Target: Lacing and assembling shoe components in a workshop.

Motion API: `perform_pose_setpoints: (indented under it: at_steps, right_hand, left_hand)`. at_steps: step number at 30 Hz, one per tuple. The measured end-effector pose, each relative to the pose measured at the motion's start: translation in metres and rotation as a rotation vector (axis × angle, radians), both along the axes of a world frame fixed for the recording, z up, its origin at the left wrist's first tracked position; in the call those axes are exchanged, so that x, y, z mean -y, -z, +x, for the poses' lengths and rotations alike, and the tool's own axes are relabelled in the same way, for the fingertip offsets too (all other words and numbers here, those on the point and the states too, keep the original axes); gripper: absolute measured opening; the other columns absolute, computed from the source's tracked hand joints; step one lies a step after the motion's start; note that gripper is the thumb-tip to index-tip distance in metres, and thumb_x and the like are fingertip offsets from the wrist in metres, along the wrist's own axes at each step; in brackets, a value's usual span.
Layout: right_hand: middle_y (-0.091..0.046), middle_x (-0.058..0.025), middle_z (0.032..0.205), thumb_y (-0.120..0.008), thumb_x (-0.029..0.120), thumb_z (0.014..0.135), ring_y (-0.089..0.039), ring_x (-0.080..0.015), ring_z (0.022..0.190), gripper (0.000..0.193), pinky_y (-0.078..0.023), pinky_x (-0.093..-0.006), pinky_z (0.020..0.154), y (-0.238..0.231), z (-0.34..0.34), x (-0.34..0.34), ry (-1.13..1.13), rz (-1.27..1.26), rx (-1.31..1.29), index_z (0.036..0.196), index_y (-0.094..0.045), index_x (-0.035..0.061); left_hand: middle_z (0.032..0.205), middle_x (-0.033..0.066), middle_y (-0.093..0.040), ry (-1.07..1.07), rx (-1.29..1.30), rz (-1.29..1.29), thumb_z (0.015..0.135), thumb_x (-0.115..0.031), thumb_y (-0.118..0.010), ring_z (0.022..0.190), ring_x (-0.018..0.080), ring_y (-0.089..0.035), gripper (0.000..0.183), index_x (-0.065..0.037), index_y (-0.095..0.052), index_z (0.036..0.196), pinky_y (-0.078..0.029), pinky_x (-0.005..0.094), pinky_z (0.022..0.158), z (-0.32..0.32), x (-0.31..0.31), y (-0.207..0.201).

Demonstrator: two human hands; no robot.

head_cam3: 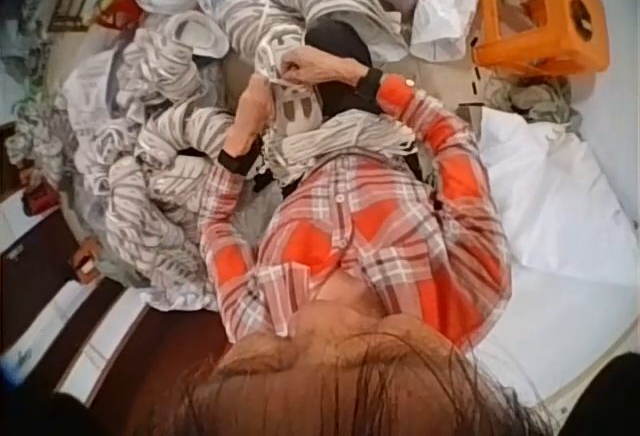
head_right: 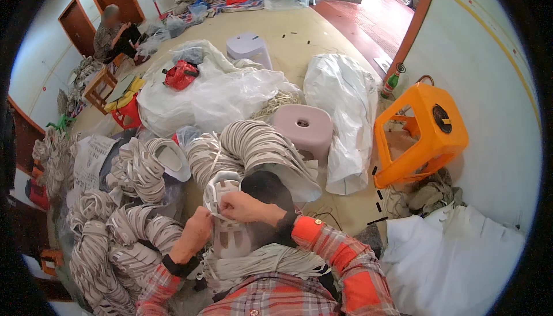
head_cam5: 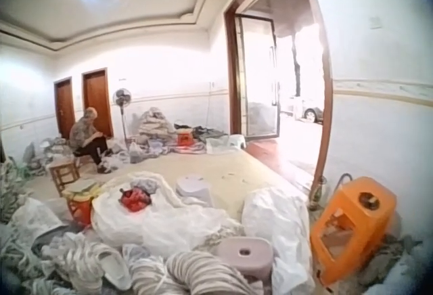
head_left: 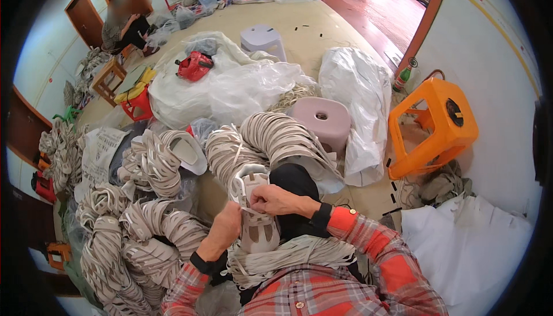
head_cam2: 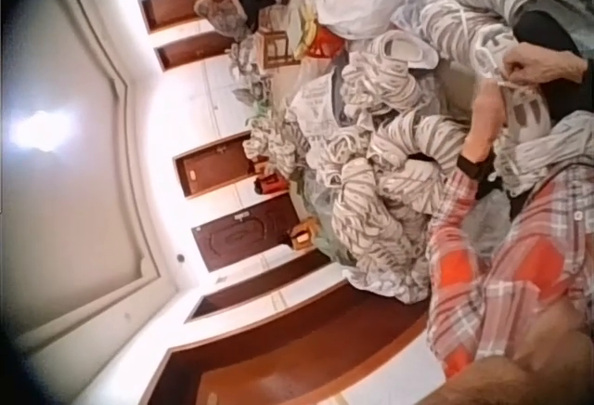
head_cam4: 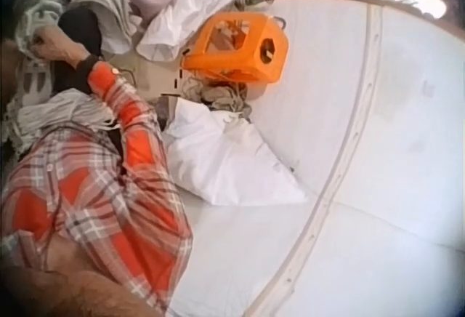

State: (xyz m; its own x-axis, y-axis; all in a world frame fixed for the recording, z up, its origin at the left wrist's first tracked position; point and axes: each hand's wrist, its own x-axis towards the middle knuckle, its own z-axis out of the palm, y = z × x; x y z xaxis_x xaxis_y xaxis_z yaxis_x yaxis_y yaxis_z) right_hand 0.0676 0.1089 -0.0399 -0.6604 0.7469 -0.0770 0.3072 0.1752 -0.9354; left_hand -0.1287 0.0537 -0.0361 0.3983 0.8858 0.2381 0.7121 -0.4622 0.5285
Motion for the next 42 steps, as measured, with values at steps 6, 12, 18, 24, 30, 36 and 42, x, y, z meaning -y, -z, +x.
perform_pose_setpoints:
  at_steps: [6,12,18,24,30,36,42]
  right_hand:
    - [-0.058,-0.0064,0.068,-0.058,0.011,0.080,-0.055,-0.0127,0.058,0.011,-0.045,-0.0281,0.053,-0.006,0.013,-0.008,-0.061,-0.325,-0.098,0.082,-0.058,0.0001]
    - [-0.056,-0.0032,0.067,-0.059,0.012,0.081,-0.053,-0.0093,0.056,0.012,-0.043,-0.0247,0.050,-0.003,0.018,-0.010,-0.062,-0.351,-0.150,0.082,-0.058,0.0002]
    - [-0.058,-0.0030,0.071,-0.060,0.015,0.080,-0.054,-0.0102,0.059,0.016,-0.044,-0.0247,0.055,0.001,0.012,-0.010,-0.043,-0.199,-0.168,0.085,-0.060,-0.0001]
    - [-0.056,-0.0010,0.068,-0.058,0.014,0.086,-0.053,-0.0062,0.055,0.014,-0.046,-0.0205,0.051,0.008,0.015,-0.006,-0.038,-0.295,-0.196,0.089,-0.057,-0.0004]
    - [-0.056,-0.0017,0.070,-0.058,0.015,0.086,-0.054,-0.0074,0.060,0.016,-0.047,-0.0216,0.055,0.009,0.015,-0.008,-0.007,-0.289,-0.212,0.091,-0.057,-0.0003]
    - [-0.061,-0.0083,0.080,-0.058,0.020,0.084,-0.058,-0.0182,0.073,0.024,-0.047,-0.0294,0.067,-0.015,-0.026,-0.005,-0.175,0.093,-0.166,0.098,-0.058,0.0005]
    - [-0.060,-0.0064,0.073,-0.056,0.026,0.085,-0.054,-0.0127,0.068,0.026,-0.044,-0.0287,0.061,-0.045,-0.050,-0.007,-0.304,-0.185,-0.085,0.090,-0.061,0.0011]
  left_hand:
    - [0.069,0.0010,-0.058,-0.249,0.831,-0.883,0.083,-0.006,-0.060,0.059,0.0073,-0.051,0.006,-0.002,-0.055,0.083,-0.039,0.0203,0.052,-0.007,-0.017,-0.014]
    - [0.070,0.0004,-0.061,-0.224,0.383,-0.556,0.076,-0.003,-0.064,0.063,0.0043,-0.052,0.013,0.001,-0.065,0.088,-0.042,0.0189,0.057,-0.020,-0.014,-0.038]
    - [0.079,0.0045,-0.060,-0.313,0.220,-0.487,0.073,-0.002,-0.064,0.070,0.0137,-0.056,0.016,-0.002,-0.064,0.090,-0.045,0.0257,0.062,-0.070,0.009,0.014]
    - [0.088,0.0113,-0.053,0.044,0.120,-0.105,0.070,-0.003,-0.066,0.085,0.0289,-0.053,0.022,-0.005,-0.057,0.090,-0.044,0.0342,0.073,-0.023,-0.025,0.002]
    - [0.082,0.0124,-0.054,0.182,0.138,-0.045,0.078,-0.004,-0.058,0.080,0.0317,-0.054,0.011,-0.002,-0.052,0.087,-0.045,0.0379,0.069,-0.025,-0.028,-0.023]
    - [0.078,0.0100,-0.059,0.421,-0.360,-0.398,0.084,-0.014,-0.053,0.073,0.0328,-0.058,0.013,-0.011,-0.055,0.096,-0.046,0.0396,0.062,-0.067,-0.034,-0.081]
    - [0.086,0.0101,-0.060,0.246,-0.266,-0.458,0.078,-0.008,-0.056,0.077,0.0303,-0.058,0.019,-0.007,-0.058,0.097,-0.046,0.0334,0.067,-0.150,-0.007,-0.144]
